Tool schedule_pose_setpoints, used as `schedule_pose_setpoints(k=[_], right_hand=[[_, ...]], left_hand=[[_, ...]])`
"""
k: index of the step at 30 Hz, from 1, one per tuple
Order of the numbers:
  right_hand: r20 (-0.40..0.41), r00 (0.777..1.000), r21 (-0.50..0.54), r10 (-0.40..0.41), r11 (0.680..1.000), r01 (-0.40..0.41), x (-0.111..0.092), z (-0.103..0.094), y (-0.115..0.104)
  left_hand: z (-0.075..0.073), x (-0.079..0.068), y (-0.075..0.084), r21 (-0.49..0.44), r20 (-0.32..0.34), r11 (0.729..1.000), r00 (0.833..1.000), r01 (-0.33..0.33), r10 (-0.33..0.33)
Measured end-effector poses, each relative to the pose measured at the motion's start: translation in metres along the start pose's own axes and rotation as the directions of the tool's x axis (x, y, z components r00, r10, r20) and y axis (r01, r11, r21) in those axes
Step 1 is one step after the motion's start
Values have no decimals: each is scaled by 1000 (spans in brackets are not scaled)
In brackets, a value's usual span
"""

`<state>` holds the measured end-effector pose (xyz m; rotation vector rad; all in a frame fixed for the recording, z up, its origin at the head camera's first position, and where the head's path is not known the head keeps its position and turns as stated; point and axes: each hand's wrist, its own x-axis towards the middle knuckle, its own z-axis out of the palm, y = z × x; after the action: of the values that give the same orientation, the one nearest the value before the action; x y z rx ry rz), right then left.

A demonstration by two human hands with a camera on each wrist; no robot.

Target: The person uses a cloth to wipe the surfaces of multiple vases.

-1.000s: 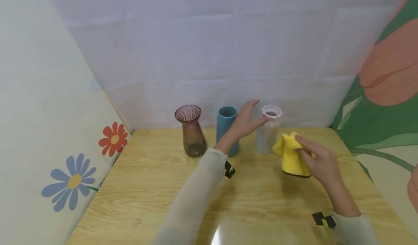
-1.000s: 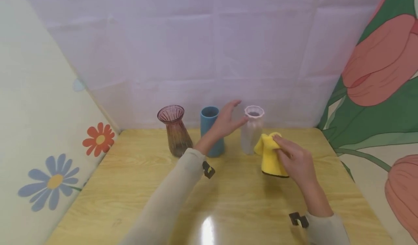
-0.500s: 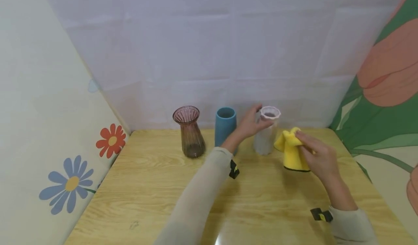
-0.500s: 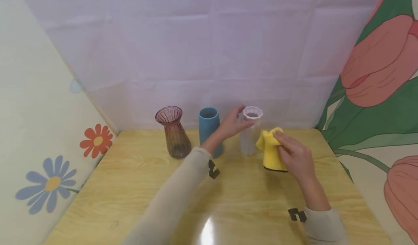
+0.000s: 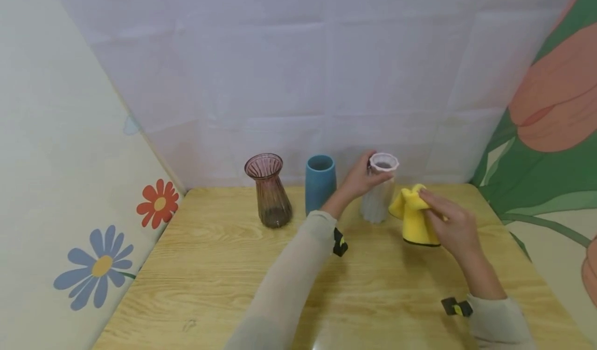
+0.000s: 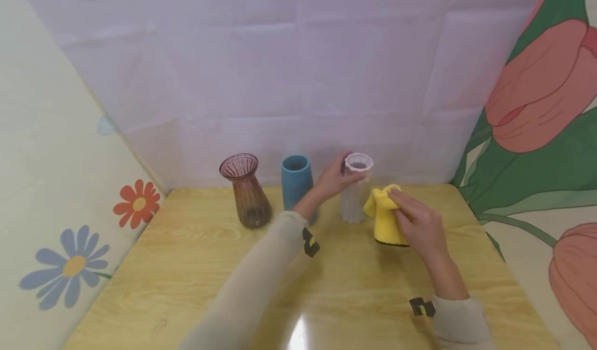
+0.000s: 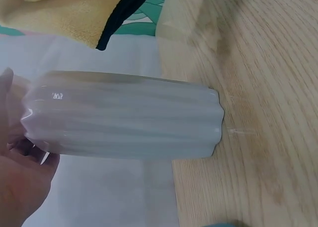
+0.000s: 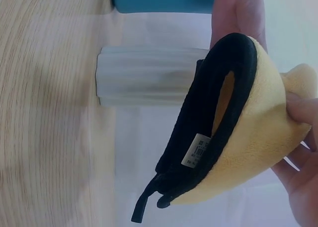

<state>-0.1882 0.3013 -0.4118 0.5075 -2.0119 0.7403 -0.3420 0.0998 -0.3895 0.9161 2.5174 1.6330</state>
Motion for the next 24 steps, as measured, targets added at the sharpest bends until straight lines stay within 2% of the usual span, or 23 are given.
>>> schedule_pose_setpoints(k=[6,8,16,24], right_hand=[[28,999,8,16,1000,-16,1,2,-2],[36,999,7,14,1000,-14,1,2,-3],[28,999,2,-16,1000,16,3,4,-7],[29,995,66,-92,994,90,0,7,-12]], left_hand=[[-1,-2,3,33,-15,997,998,69,-69],[-2,-2,3,54,-6,996,997,74,-74],[-7,-7,0,101,30,994,999,31,-34],[-14,-23,4,112,74,993,997,20,-29]])
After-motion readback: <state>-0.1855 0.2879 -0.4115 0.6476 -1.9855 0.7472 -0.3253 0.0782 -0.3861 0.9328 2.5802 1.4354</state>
